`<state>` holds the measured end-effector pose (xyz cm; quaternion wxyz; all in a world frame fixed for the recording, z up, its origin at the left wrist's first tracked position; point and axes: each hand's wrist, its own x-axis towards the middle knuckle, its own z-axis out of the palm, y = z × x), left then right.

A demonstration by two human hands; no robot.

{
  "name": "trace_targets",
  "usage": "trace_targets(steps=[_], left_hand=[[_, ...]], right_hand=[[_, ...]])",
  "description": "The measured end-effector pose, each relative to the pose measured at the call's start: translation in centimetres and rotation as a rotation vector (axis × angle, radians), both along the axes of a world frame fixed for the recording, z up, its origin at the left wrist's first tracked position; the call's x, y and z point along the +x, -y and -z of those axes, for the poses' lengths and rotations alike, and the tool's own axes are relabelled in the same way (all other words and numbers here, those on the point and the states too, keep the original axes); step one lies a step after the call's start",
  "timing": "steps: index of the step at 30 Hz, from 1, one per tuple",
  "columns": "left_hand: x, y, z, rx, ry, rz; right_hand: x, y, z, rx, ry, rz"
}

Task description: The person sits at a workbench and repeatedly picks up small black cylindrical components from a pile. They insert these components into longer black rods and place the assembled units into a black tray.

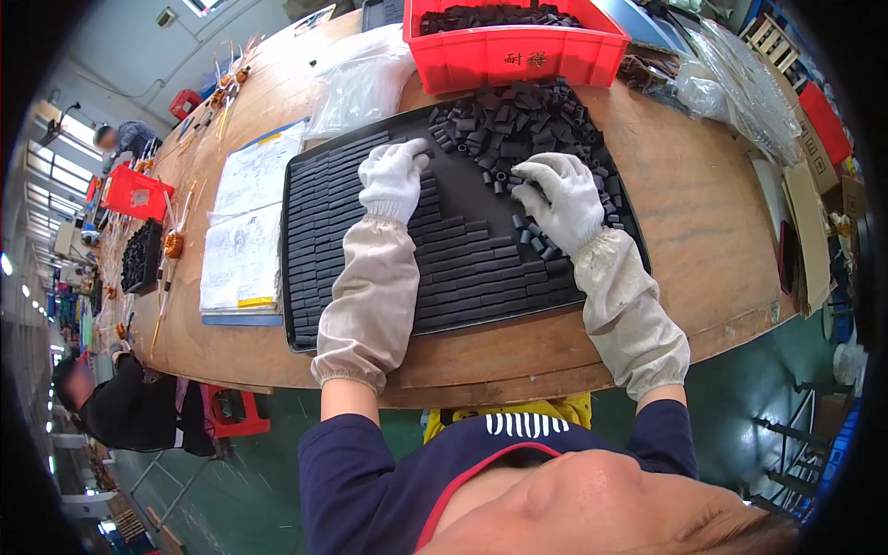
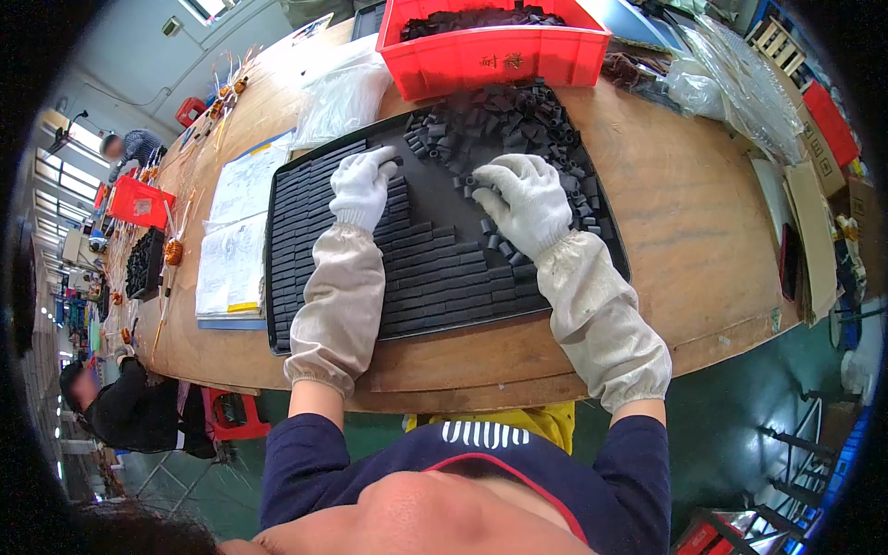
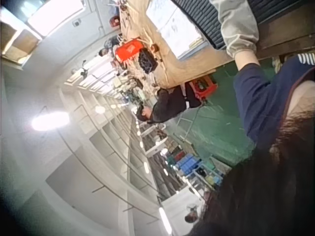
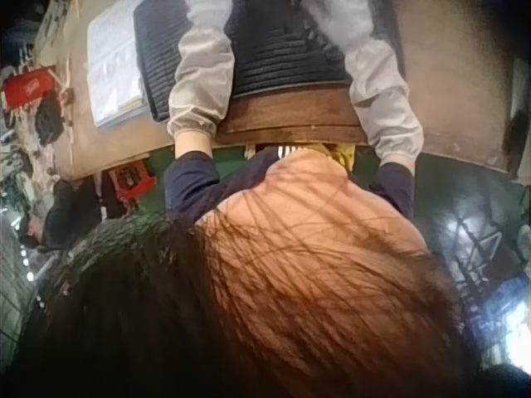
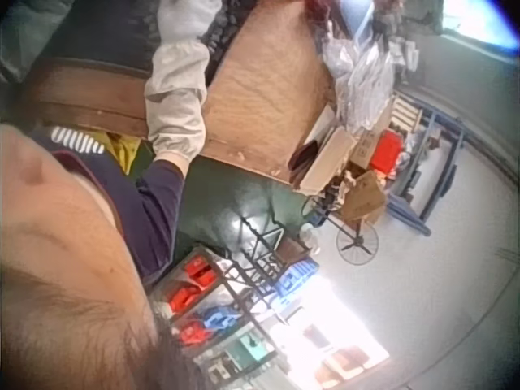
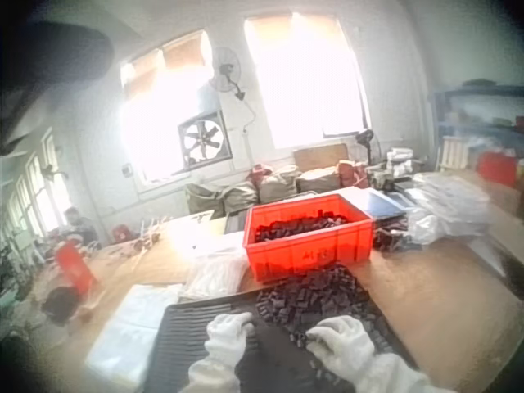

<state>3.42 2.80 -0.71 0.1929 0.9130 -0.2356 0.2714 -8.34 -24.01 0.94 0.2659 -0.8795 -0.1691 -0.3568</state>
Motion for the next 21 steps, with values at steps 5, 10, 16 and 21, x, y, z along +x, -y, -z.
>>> trace_targets(steps=[5, 10, 16, 21], left_hand=[[1.8, -1.4, 2.3, 0.19, 0.01, -0.007], [0.8, -0.7, 1.6, 0.227, 0.273, -0.052], [0.3, -0.6, 1.1, 0.275, -0.003, 0.136], [-0.3, -0.2, 0.7, 0.262, 0.042, 0.122]], right_hand=[[0.3, 0.1, 0.2, 0.021, 0.016, -0.014], [0.6, 1.4, -0.2, 0.118, 0.016, 0.069], [1.8, 4.4, 0.0, 0.221, 0.077, 0.212], [2.0, 5.2, 0.7, 0.013, -0.032, 0.229]])
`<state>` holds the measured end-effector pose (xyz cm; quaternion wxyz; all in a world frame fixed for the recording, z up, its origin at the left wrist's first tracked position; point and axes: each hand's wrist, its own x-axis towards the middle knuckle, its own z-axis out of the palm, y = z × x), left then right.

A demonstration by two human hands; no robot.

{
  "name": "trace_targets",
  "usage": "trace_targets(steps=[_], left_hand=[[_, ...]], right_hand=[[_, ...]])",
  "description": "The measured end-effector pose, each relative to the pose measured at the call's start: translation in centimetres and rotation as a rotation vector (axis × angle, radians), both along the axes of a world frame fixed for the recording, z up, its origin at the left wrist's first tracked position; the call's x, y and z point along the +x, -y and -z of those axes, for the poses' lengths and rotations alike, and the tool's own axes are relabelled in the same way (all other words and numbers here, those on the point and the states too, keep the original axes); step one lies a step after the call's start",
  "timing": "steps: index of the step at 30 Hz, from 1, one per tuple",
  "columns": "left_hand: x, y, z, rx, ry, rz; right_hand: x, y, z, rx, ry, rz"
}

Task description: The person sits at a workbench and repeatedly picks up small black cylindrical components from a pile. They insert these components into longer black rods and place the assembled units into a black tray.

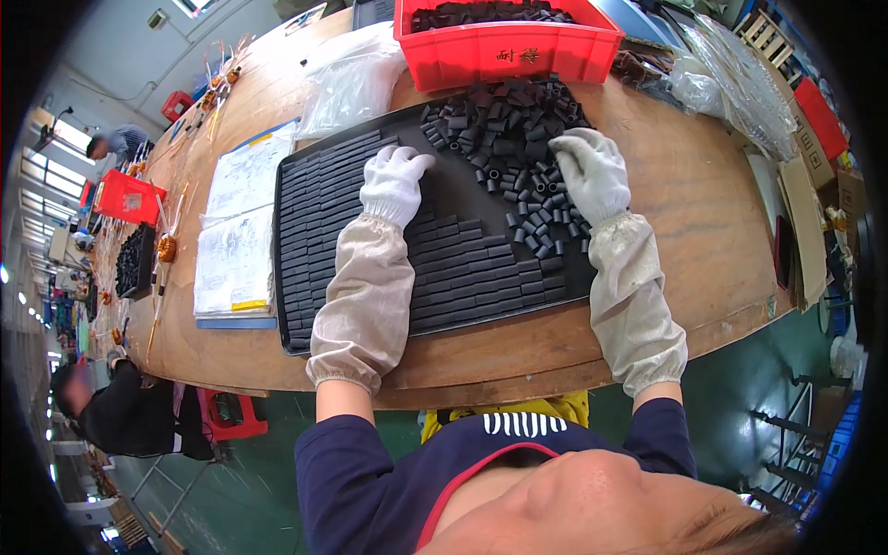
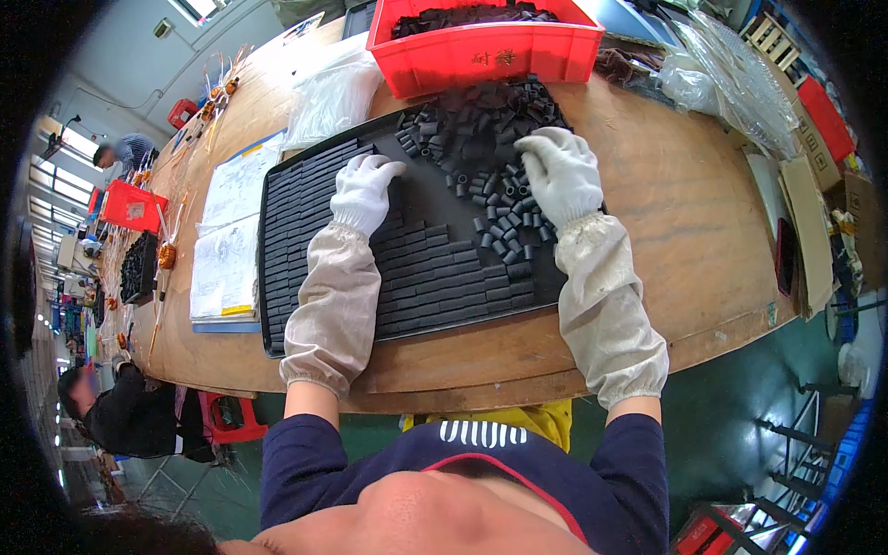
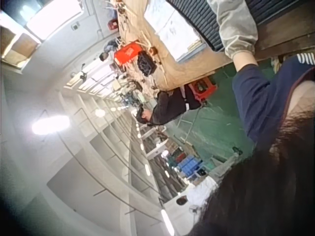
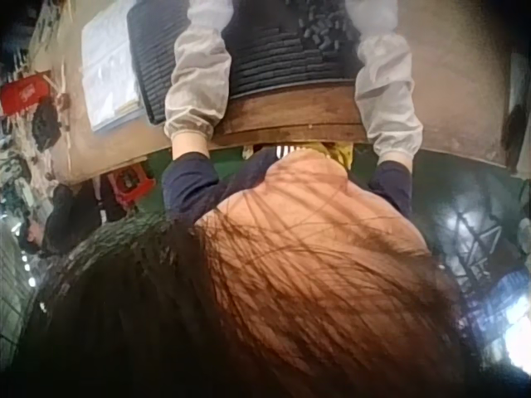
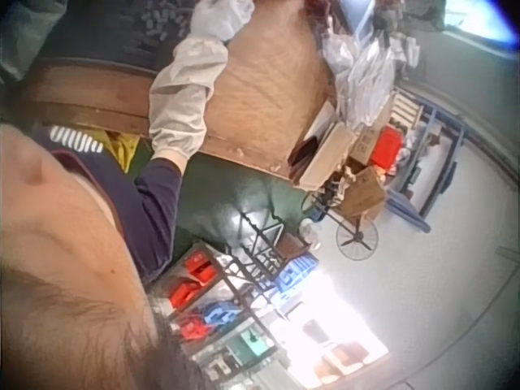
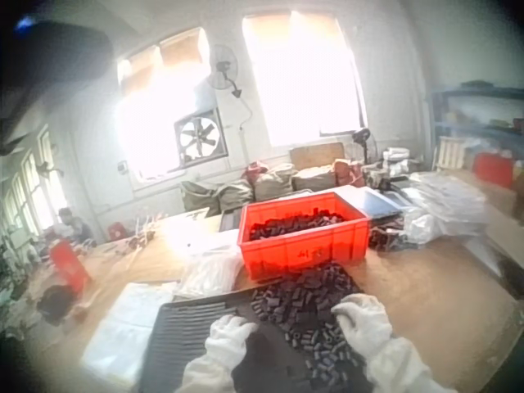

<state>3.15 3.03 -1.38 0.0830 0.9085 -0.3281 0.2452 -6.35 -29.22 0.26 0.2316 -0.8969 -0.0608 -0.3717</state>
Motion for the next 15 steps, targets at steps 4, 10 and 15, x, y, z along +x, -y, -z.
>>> trace_targets(steps=[4, 10, 15], left_hand=[[-1.4, 2.0, -0.5, -0.2, 0.028, 0.159], [-3.9, 4.4, -1.5, -0.29, -0.027, 0.334], [-5.8, 5.6, -3.1, -0.359, -0.047, 0.418]], right_hand=[[-0.5, -1.0, 1.2, -0.203, -0.096, -0.039], [-0.4, -1.6, 0.2, -0.165, 0.001, -0.09], [-1.2, -2.6, -0.4, 0.288, -0.3, -0.469]])
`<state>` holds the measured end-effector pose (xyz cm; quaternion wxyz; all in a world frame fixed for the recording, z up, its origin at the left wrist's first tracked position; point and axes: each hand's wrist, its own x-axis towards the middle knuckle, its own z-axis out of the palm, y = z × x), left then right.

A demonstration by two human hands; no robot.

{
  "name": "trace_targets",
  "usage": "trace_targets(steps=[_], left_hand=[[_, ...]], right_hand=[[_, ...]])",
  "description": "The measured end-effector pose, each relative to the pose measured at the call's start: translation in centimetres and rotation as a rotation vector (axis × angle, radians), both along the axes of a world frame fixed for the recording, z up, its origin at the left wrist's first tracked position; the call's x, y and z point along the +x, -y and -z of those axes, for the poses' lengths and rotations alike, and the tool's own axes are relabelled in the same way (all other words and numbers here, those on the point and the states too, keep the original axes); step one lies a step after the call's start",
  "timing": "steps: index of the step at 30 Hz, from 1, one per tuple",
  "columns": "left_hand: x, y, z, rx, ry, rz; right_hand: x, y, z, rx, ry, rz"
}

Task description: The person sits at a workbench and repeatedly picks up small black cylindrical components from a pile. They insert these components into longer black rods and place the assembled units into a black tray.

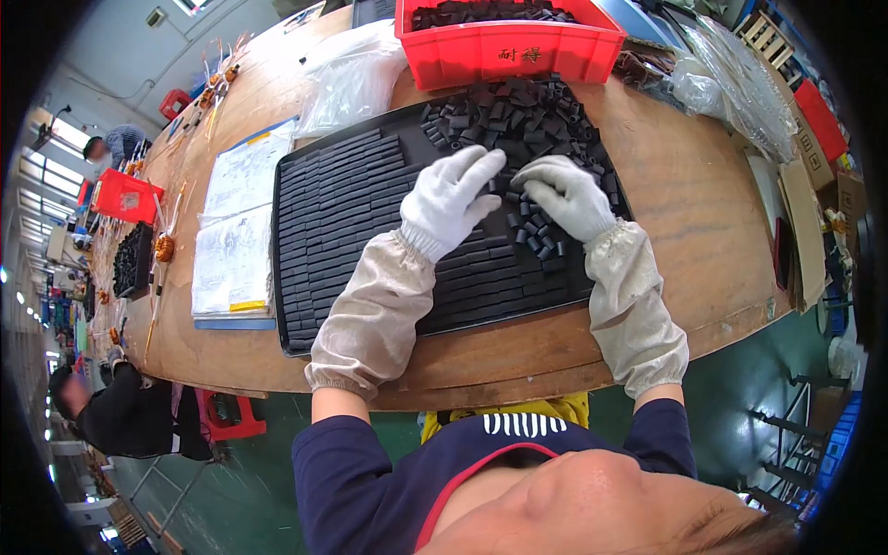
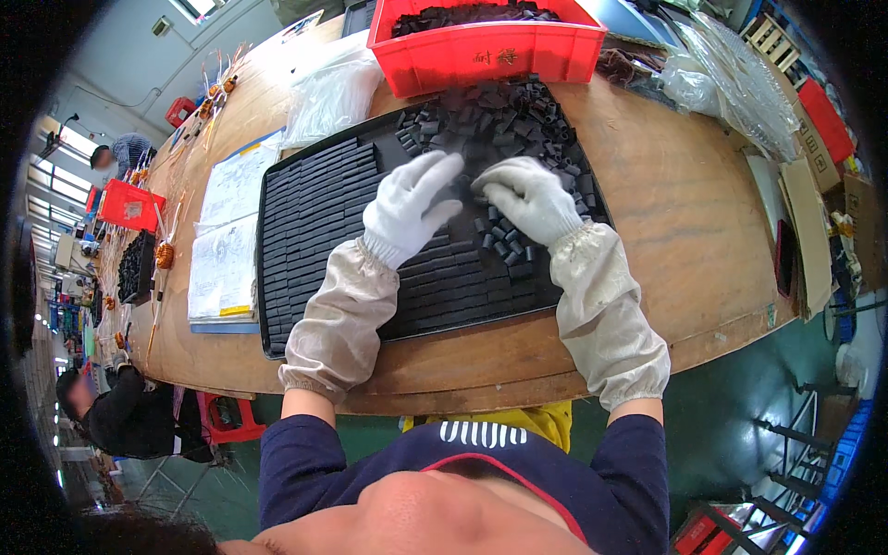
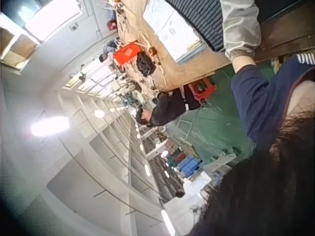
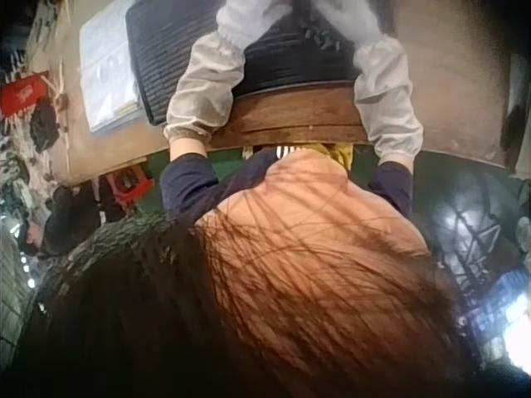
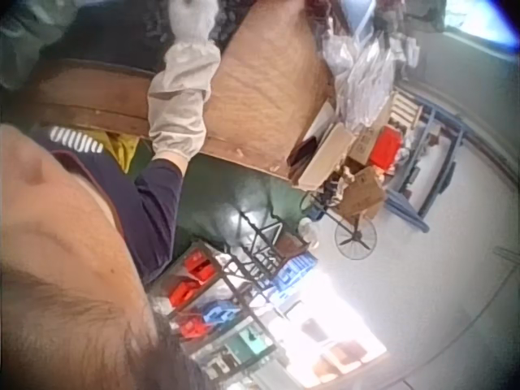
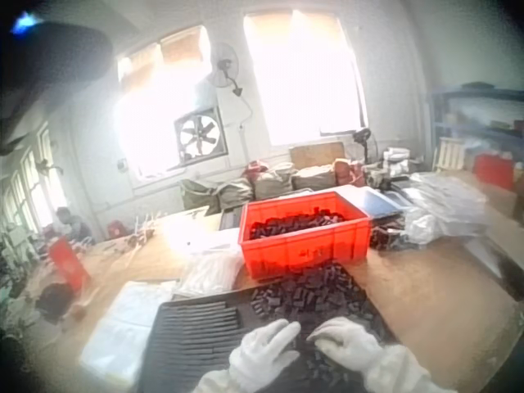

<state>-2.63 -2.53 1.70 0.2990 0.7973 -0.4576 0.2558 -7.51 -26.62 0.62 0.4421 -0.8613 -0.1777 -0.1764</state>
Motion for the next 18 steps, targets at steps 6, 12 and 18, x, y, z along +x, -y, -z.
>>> trace_targets(steps=[6, 12, 18], left_hand=[[-0.5, -0.1, 0.7, 0.185, 0.051, -0.054], [-0.9, 0.2, 1.0, 0.081, 0.058, -0.1], [-0.6, -0.3, 0.8, -0.024, -0.136, -0.136]], right_hand=[[-0.8, -1.2, -0.4, 0.304, -0.402, -0.173], [-0.8, -0.9, -0.9, 0.453, -0.422, -0.116], [0.0, 0.9, -0.9, -0.466, 0.318, 0.376]])
